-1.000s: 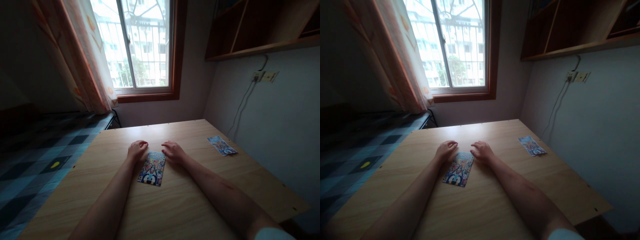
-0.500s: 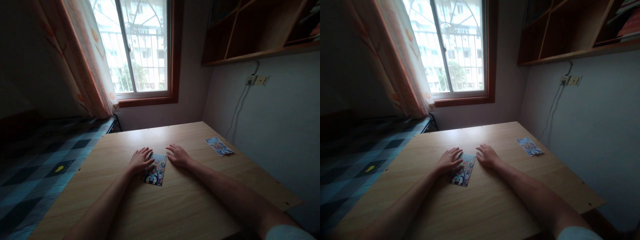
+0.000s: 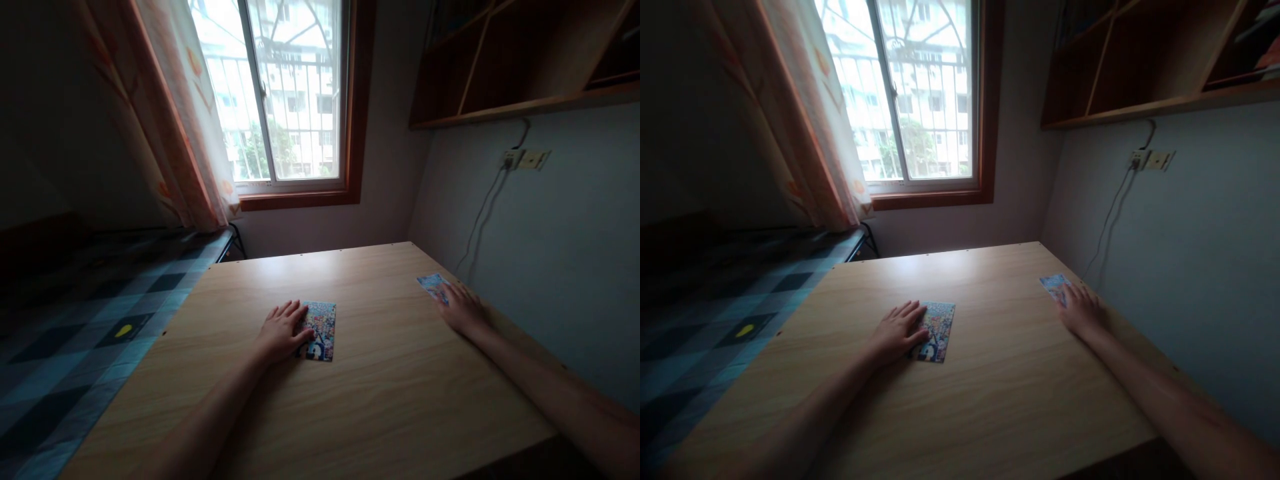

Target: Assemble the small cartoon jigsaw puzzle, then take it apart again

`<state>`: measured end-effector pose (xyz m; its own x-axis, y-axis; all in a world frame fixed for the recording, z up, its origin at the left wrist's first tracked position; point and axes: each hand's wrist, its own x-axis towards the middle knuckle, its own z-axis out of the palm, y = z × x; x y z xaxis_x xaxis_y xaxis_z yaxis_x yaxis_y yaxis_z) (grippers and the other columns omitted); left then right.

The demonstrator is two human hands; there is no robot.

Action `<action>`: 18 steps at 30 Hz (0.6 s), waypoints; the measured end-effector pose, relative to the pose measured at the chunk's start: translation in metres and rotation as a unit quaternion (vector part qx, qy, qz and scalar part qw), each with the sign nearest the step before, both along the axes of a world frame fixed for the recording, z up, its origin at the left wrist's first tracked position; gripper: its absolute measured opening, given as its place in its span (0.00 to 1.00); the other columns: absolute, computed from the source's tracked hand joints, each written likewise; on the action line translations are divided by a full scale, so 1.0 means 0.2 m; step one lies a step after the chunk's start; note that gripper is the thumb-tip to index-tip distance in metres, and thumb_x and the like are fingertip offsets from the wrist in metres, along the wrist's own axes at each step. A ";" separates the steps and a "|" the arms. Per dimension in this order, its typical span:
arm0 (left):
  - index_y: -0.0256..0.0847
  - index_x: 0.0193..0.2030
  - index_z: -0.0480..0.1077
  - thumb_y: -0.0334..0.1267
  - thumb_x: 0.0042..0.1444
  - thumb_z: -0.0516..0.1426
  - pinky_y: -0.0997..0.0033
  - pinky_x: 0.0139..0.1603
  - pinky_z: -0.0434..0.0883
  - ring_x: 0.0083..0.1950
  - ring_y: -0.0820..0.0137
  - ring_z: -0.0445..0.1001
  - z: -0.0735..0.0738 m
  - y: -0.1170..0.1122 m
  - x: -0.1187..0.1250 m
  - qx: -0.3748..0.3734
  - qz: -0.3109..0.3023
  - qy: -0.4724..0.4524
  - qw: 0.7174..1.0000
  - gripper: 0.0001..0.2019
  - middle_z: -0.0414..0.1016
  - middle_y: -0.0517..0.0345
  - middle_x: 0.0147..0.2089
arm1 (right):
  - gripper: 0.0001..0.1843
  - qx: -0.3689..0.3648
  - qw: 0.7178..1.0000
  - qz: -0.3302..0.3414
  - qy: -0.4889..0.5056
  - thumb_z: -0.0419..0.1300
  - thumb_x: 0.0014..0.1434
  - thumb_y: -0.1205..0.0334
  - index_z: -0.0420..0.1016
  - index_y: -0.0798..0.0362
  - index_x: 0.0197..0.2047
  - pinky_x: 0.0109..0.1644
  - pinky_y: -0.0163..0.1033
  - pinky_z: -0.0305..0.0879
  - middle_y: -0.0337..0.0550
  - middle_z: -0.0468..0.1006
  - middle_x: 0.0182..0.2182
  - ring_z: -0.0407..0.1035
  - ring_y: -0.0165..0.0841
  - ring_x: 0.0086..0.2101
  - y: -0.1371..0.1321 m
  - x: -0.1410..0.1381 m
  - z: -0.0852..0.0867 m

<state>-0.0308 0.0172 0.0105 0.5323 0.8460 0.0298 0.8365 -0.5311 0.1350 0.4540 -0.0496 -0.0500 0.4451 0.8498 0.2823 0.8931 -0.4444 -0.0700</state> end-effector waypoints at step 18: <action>0.45 0.70 0.59 0.54 0.68 0.44 0.48 0.71 0.51 0.74 0.56 0.53 -0.06 0.02 0.09 0.044 0.099 -0.005 0.994 0.28 0.55 0.49 0.74 | 0.24 -0.059 0.870 0.472 0.131 0.53 0.67 0.50 0.70 0.45 0.63 0.60 0.53 0.59 0.50 0.72 0.55 0.65 0.44 0.53 -0.63 -0.99 0.27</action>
